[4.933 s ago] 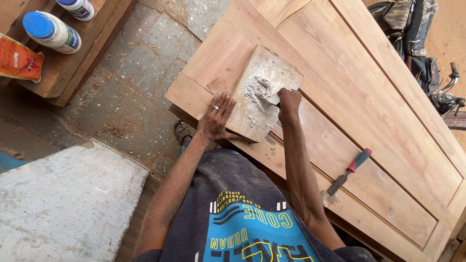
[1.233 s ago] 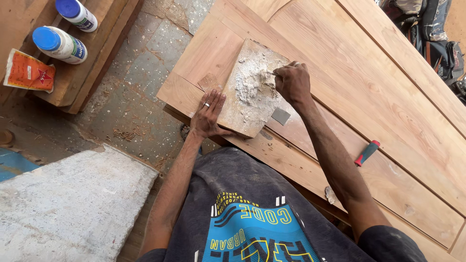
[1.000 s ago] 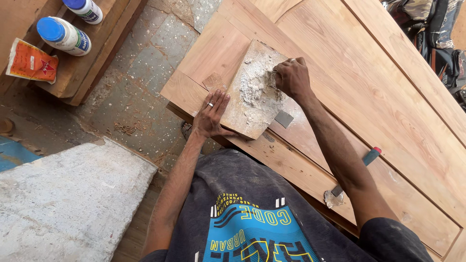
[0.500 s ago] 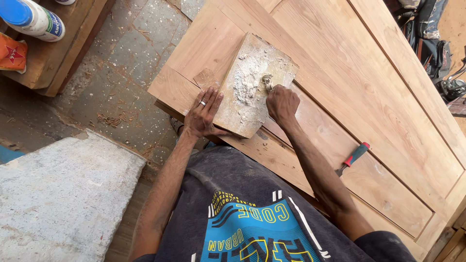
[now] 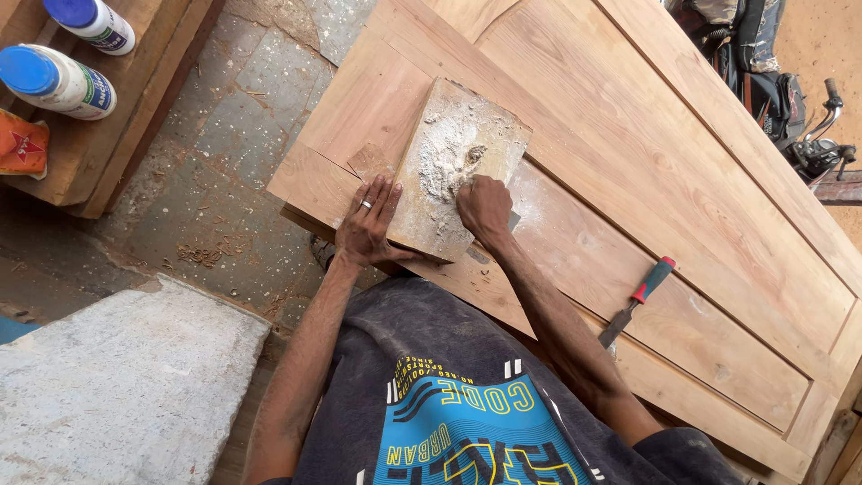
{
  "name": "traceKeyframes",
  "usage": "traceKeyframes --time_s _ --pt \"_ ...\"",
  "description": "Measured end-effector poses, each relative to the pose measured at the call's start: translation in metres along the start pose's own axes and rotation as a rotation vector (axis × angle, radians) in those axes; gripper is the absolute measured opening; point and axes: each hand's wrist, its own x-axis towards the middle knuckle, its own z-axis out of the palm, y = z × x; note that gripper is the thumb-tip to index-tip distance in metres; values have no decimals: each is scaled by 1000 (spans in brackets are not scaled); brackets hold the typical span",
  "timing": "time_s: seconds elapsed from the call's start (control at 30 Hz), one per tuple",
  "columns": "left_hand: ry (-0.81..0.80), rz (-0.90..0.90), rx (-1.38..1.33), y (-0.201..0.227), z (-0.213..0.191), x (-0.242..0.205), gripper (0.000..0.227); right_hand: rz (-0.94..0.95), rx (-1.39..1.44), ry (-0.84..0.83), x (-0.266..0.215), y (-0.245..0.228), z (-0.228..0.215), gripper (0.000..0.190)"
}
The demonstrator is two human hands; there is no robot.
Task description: The person mixes a white powder with a liquid on a small board using a putty knife to form a paste. Then the person applies the paste into a gap on a wooden door panel using the putty knife.
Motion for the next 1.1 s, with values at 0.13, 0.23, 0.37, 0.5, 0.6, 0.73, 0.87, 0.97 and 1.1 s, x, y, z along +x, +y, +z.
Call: traceKeyframes --time_s 0.13,0.23,0.37,0.5,0.6,0.73,0.87,0.97,1.1 --pt "-10 -23 -13 -3 -3 4 143 77 401 -211 39 0 -57 17" --pt "-40 -15 -24 9 -4 0 145 -78 419 -299 49 26 -105 36" --pt "-40 -33 11 -3 -16 9 145 -554 323 85 50 25 -111 30" --pt "-22 -31 -29 10 -2 -2 146 -480 -108 92 13 30 -74 24" --pt "-46 -52 -46 -2 -3 -1 147 -717 -447 111 -4 33 -64 39" --pt "-11 -3 5 -6 1 9 144 -712 -322 -140 -4 58 -89 25" --pt "-51 -38 -38 14 2 -16 143 -616 -33 -51 3 70 -98 19" --pt "-13 -21 -27 -1 -2 4 143 -511 72 105 45 55 -94 21" --pt "-27 -33 -14 -1 -3 4 142 -197 -93 63 68 35 -60 17"
